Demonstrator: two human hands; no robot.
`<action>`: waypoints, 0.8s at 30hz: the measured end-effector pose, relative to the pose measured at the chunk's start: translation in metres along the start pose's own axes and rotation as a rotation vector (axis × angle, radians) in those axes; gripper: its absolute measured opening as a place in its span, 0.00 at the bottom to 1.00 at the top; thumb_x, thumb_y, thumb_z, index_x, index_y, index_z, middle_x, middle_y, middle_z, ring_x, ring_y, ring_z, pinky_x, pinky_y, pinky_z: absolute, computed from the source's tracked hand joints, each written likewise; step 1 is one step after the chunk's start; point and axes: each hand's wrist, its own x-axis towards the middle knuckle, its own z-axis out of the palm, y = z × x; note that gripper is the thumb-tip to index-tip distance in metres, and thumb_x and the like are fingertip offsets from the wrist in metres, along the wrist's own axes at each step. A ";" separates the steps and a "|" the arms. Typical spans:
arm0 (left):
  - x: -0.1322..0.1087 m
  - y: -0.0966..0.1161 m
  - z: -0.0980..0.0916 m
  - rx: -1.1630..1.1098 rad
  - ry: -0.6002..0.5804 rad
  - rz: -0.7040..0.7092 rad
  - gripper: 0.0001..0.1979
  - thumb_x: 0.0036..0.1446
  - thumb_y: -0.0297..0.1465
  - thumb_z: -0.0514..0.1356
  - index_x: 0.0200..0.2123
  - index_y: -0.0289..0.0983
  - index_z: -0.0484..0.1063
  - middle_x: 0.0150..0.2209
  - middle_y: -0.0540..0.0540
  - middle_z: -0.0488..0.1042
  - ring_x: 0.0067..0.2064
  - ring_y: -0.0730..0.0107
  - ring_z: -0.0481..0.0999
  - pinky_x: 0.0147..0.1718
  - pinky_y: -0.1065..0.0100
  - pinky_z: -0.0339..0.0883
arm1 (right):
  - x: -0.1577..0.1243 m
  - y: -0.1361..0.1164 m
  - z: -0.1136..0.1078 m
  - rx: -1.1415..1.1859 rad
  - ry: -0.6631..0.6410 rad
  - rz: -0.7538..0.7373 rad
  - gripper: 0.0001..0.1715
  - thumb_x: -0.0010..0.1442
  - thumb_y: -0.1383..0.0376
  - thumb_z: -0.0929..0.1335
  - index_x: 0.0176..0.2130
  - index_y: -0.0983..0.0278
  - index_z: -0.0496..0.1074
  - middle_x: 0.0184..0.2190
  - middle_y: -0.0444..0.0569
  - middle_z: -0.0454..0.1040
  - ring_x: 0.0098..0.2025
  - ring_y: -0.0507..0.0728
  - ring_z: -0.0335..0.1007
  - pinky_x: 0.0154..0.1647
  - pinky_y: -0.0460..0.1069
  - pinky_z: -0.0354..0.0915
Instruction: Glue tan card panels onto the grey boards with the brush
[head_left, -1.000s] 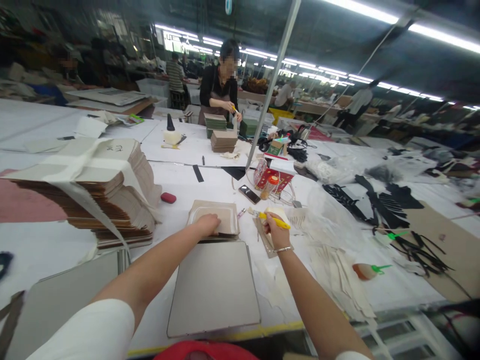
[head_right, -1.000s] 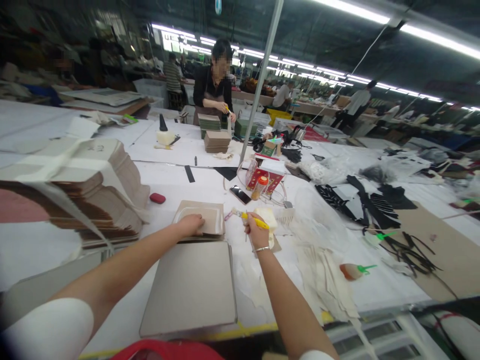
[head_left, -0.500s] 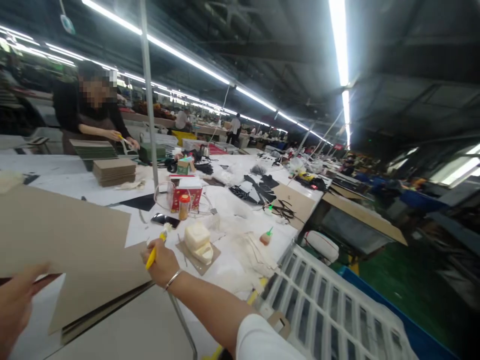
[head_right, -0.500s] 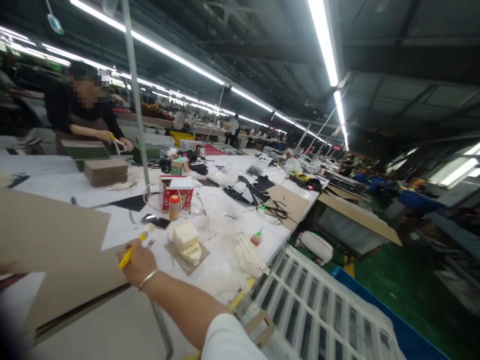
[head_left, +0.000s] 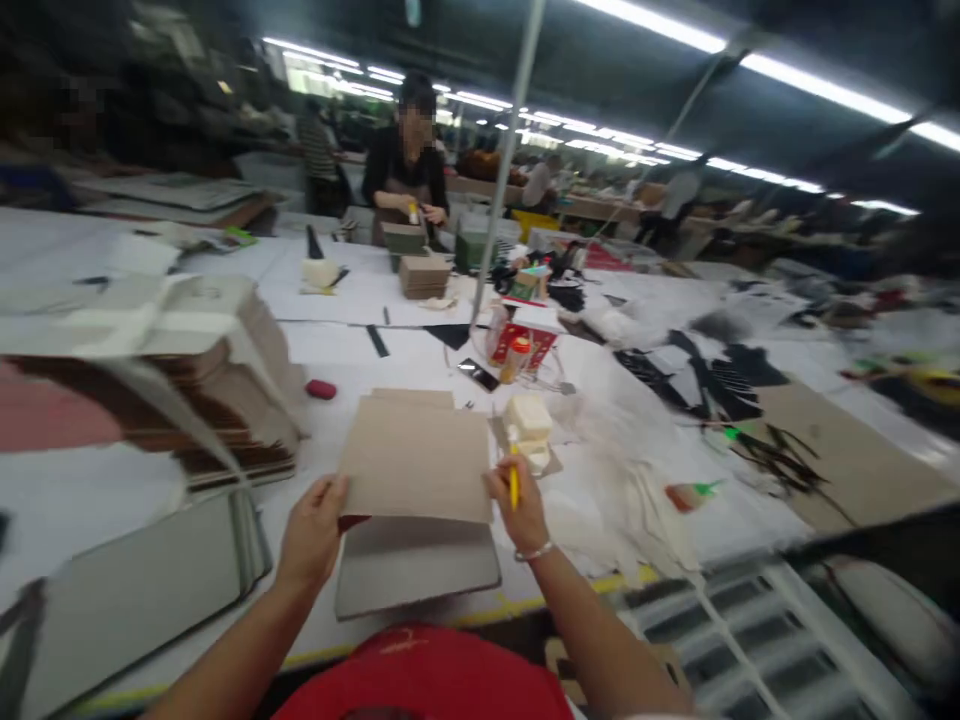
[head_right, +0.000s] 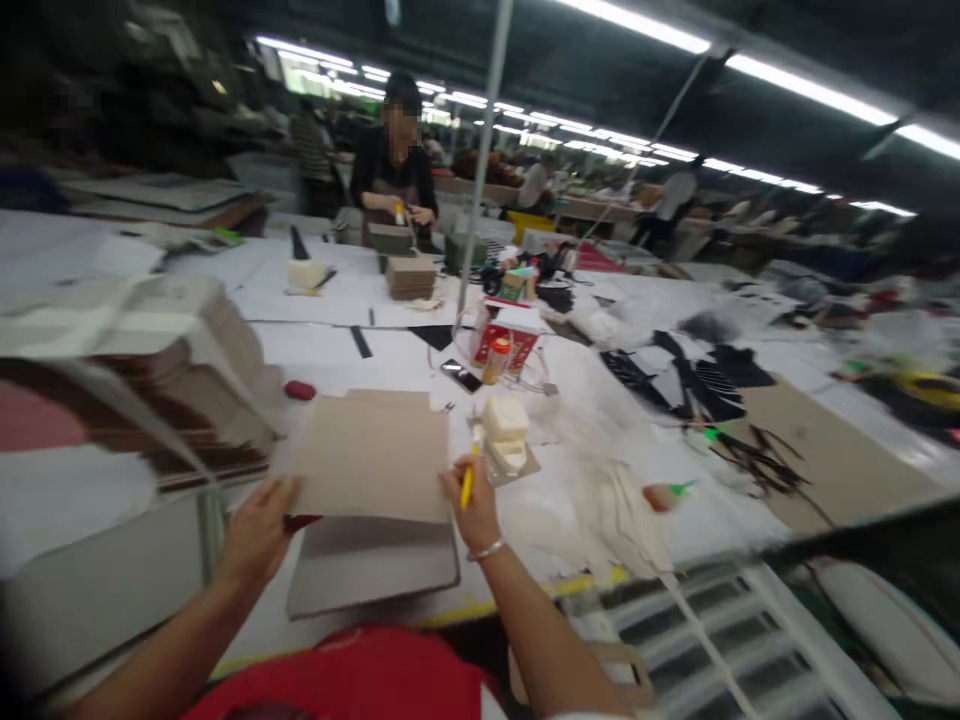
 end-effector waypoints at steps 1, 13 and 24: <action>-0.008 -0.010 -0.004 -0.013 0.003 -0.074 0.20 0.51 0.46 0.52 0.36 0.36 0.68 0.28 0.49 0.72 0.31 0.69 0.71 0.24 0.70 0.69 | -0.009 0.007 -0.003 -0.055 -0.010 0.020 0.12 0.54 0.60 0.64 0.37 0.59 0.57 0.25 0.40 0.61 0.26 0.50 0.59 0.29 0.45 0.59; -0.043 -0.055 -0.017 0.054 -0.103 -0.376 0.17 0.47 0.46 0.54 0.23 0.37 0.63 0.12 0.57 0.57 0.14 0.77 0.58 0.12 0.75 0.51 | -0.042 0.050 -0.013 -0.423 -0.180 -0.025 0.13 0.57 0.56 0.61 0.37 0.62 0.58 0.26 0.43 0.65 0.26 0.51 0.64 0.29 0.46 0.61; -0.034 -0.068 -0.021 0.300 -0.044 -0.211 0.17 0.48 0.43 0.53 0.20 0.35 0.65 0.19 0.53 0.64 0.24 0.74 0.62 0.25 0.73 0.54 | -0.031 0.058 -0.005 -0.554 -0.206 0.007 0.17 0.55 0.52 0.61 0.38 0.61 0.59 0.26 0.46 0.72 0.26 0.54 0.70 0.27 0.46 0.62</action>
